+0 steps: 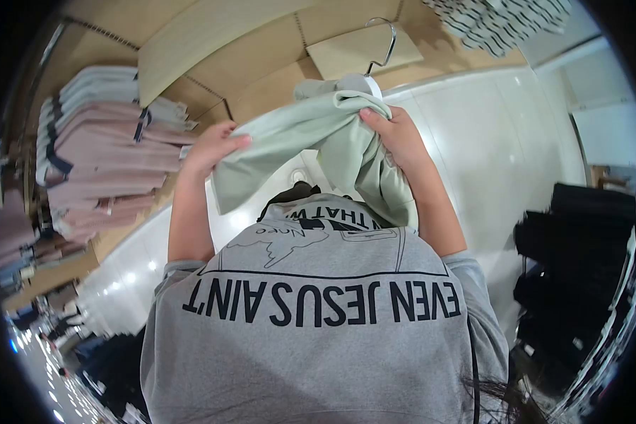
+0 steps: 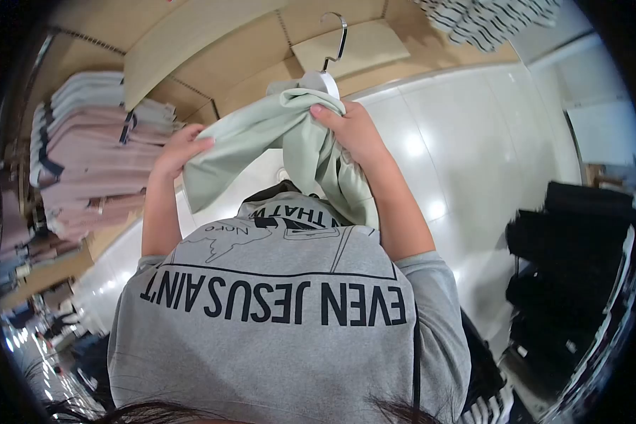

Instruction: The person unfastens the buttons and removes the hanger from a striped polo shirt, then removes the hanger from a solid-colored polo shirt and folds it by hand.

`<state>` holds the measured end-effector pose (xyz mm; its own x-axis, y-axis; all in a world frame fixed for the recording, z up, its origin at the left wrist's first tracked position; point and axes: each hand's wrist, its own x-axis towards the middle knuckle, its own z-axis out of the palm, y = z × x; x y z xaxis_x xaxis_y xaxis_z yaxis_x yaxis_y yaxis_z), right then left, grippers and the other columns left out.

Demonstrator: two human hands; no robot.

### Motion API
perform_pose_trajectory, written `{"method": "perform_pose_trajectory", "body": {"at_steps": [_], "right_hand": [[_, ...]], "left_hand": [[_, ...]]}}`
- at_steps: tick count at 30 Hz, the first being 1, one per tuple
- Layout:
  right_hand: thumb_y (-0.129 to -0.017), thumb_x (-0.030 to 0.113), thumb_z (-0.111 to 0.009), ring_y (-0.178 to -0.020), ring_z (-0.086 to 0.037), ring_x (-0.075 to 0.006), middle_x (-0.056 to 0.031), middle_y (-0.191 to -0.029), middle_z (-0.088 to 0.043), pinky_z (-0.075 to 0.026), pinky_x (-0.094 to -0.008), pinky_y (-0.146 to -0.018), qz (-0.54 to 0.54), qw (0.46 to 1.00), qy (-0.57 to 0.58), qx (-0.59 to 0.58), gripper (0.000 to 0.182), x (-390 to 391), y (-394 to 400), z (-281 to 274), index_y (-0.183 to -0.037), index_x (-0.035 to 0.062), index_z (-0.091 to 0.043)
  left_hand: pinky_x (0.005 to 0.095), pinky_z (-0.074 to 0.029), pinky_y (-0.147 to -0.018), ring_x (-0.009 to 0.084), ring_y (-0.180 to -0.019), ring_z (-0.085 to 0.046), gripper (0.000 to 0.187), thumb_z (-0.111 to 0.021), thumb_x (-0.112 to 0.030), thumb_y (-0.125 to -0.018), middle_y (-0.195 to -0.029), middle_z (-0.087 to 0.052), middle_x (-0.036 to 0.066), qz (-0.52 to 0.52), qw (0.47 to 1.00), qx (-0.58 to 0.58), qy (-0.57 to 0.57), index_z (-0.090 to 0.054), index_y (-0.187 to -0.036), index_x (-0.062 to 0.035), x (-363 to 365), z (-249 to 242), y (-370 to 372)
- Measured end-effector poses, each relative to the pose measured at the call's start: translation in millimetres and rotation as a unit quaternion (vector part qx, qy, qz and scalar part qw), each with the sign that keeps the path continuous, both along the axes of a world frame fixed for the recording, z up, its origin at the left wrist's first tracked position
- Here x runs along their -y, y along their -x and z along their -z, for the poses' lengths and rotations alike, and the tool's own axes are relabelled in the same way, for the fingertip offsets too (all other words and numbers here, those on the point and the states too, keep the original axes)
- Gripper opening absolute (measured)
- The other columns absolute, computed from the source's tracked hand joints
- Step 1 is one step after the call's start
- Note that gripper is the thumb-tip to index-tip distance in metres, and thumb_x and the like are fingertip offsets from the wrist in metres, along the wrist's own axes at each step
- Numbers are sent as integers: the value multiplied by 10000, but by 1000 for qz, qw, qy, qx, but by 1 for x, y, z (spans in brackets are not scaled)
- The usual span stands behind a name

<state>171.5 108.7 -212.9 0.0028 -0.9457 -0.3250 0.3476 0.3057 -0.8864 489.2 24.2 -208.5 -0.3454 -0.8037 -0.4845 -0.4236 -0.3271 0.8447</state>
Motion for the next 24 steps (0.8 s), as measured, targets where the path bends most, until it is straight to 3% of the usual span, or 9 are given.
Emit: {"method": "perform_pose_trajectory", "body": {"at_steps": [3,5,7,9,12,15,19,20,24], "right_hand": [[-771,188,-629,-698,-584,-130,-83,-800,-617,-466,-244,-643,55,998,17,14,281,-12,22,-3,-912,-52,-591],[-768,197,-633,-704,-586,-136,-89,-806,-617,-468,-249,-647,90,995,16,32,297,-18,31,-4,-917,-56,-589],[-765,205,-638,-711,-586,-140,-93,-815,-617,-468,-251,-650,117,992,6,37,312,-20,39,-3,-924,-58,-588],[-761,214,-643,-718,-584,-141,-96,-826,-616,-467,-252,-653,134,990,-12,30,328,-20,46,-1,-935,-58,-587],[-753,243,-652,-717,-575,-135,-97,-828,-613,-460,-252,-655,160,987,-4,-32,363,-13,58,3,-948,-55,-586],[-741,263,-662,-715,-574,-136,-96,-818,-613,-459,-258,-654,210,976,-34,-53,385,-4,74,0,-945,-55,-588],[-730,239,-669,-688,-576,-133,-93,-798,-615,-460,-250,-638,289,956,-50,-3,345,10,86,8,-906,-50,-598],[-726,226,-671,-678,-576,-131,-91,-789,-615,-460,-246,-632,306,950,-53,13,327,13,92,11,-892,-48,-602],[-691,125,-671,-594,-544,-88,-54,-695,-601,-429,-214,-550,391,915,-93,-28,182,23,101,-2,-782,-21,-610]], "left_hand": [[298,-409,-795,192,-901,-515,457,-698,-268,-684,-960,-544,99,-12,963,114,244,-508,-990,13,25,29,46],[316,-403,-815,231,-937,-506,475,-695,-271,-680,-978,-535,115,39,906,99,409,-498,-1019,-3,23,39,93],[335,-393,-835,275,-953,-496,449,-689,-244,-682,-981,-531,120,200,860,-33,469,-509,-1037,-37,6,40,146],[331,-392,-839,273,-974,-488,358,-666,-198,-708,-987,-532,114,252,875,-97,402,-541,-1001,-35,-14,36,193],[315,-406,-802,258,-920,-517,277,-638,-165,-735,-958,-553,113,171,906,-146,360,-561,-958,-19,-11,48,238],[302,-419,-747,239,-839,-548,262,-620,-149,-751,-896,-579,120,292,921,-186,181,-555,-960,-5,30,57,251],[267,-424,-697,128,-794,-550,241,-601,-139,-778,-845,-603,78,369,910,-145,121,-551,-967,2,78,57,258],[249,-431,-688,94,-777,-544,209,-584,-136,-798,-845,-605,47,336,915,-215,65,-563,-953,4,86,68,262],[230,-451,-655,90,-731,-557,184,-572,-126,-802,-857,-600,32,278,902,-253,-211,-581,-939,-4,136,59,266]]}}
